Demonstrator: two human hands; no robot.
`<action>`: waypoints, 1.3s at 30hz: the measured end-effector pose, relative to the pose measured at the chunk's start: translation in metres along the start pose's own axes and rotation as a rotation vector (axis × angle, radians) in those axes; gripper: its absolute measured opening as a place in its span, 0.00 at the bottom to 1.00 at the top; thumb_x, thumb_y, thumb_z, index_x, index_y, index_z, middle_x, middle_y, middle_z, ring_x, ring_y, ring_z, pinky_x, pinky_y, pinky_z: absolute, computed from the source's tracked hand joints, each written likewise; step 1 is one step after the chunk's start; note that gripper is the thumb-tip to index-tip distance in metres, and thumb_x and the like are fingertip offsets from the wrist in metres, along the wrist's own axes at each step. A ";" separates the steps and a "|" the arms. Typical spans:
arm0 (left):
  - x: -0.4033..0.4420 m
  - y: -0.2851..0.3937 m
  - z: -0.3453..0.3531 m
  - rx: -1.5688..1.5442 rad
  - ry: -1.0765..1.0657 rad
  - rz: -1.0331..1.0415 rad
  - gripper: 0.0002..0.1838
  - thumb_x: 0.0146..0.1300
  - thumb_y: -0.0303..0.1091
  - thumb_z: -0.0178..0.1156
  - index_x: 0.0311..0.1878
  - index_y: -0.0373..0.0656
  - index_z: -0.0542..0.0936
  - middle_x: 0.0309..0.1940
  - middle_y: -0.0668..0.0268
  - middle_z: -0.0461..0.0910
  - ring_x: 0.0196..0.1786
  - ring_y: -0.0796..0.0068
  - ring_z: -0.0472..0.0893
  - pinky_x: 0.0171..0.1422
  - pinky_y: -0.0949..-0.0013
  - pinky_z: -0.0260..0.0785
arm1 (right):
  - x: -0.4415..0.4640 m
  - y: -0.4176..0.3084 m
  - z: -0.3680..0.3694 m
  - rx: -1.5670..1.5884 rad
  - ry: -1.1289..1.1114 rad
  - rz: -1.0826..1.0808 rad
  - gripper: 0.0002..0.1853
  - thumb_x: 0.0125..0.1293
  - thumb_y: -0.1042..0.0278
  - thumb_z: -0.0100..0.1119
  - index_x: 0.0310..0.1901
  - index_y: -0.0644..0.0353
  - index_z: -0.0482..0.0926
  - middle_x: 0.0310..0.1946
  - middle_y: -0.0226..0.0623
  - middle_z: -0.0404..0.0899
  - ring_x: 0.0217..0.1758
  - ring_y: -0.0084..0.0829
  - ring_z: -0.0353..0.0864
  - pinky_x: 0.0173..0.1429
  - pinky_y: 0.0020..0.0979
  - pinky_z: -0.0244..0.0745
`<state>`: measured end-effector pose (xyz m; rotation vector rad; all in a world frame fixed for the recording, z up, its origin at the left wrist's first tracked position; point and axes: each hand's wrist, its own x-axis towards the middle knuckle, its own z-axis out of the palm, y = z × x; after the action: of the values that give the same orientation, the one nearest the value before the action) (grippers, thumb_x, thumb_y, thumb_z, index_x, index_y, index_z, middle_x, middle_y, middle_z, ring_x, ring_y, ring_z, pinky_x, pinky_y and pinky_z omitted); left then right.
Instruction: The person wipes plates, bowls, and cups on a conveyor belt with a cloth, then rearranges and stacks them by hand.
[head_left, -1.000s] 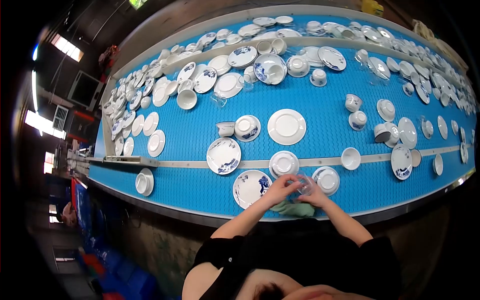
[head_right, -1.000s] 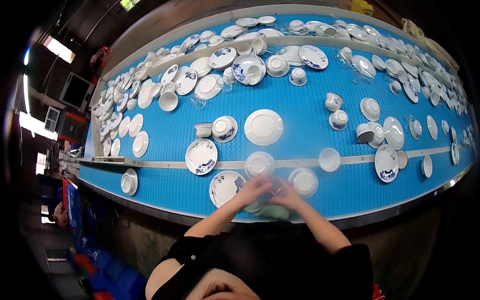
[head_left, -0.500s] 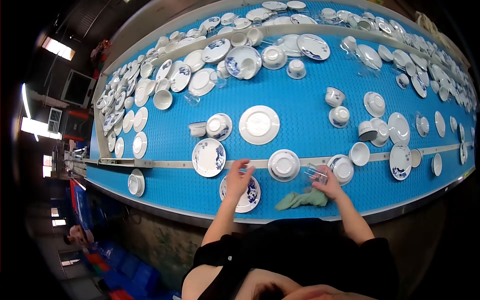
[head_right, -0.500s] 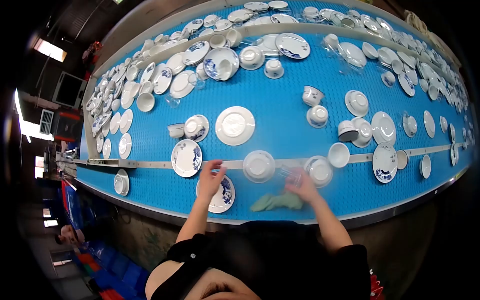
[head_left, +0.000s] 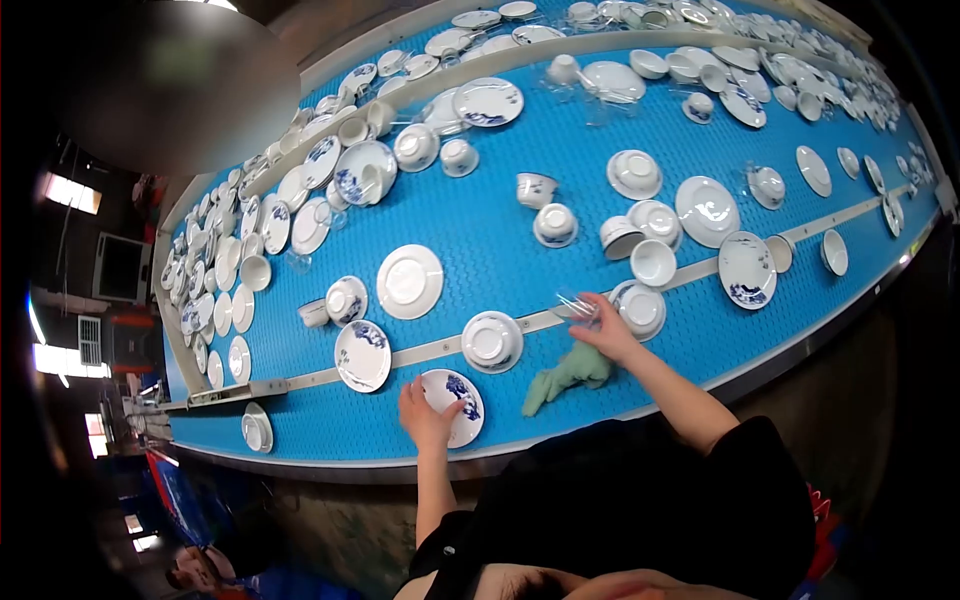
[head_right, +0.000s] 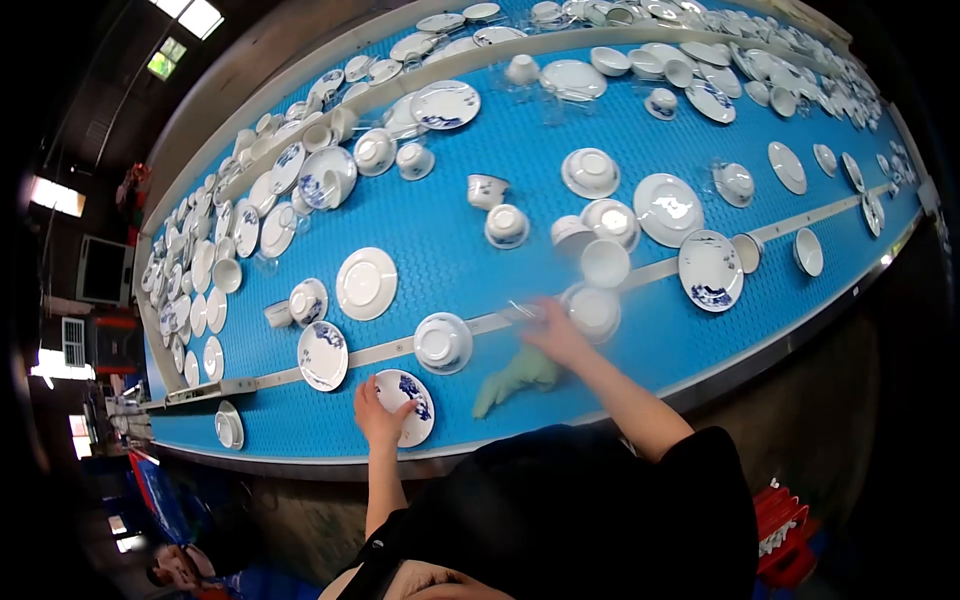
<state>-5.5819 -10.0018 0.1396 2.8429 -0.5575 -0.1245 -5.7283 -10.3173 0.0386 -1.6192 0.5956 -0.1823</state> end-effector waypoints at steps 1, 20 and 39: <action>-0.004 0.012 0.001 -0.014 0.008 0.038 0.46 0.31 0.46 0.74 0.57 0.41 0.66 0.54 0.50 0.67 0.57 0.50 0.66 0.58 0.54 0.59 | 0.001 -0.005 -0.001 -0.008 0.041 0.009 0.35 0.53 0.65 0.65 0.60 0.59 0.59 0.46 0.37 0.74 0.50 0.27 0.72 0.53 0.30 0.68; -0.060 0.179 0.046 -0.456 -0.270 0.011 0.31 0.43 0.27 0.65 0.54 0.36 0.67 0.50 0.53 0.69 0.52 0.55 0.71 0.56 0.62 0.63 | -0.030 -0.053 -0.124 0.058 0.137 0.329 0.42 0.57 0.47 0.60 0.67 0.58 0.52 0.34 0.37 0.78 0.34 0.24 0.75 0.40 0.25 0.70; -0.105 0.366 0.079 -0.508 -0.394 0.012 0.29 0.43 0.29 0.67 0.52 0.37 0.69 0.39 0.56 0.76 0.34 0.66 0.76 0.39 0.68 0.69 | -0.110 -0.030 -0.451 0.351 0.768 -0.150 0.12 0.60 0.65 0.55 0.45 0.58 0.74 0.32 0.29 0.74 0.36 0.21 0.73 0.44 0.24 0.70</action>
<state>-5.8208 -10.3074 0.1592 2.3223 -0.5239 -0.7252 -6.0178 -10.6609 0.1595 -1.2178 0.9564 -0.9926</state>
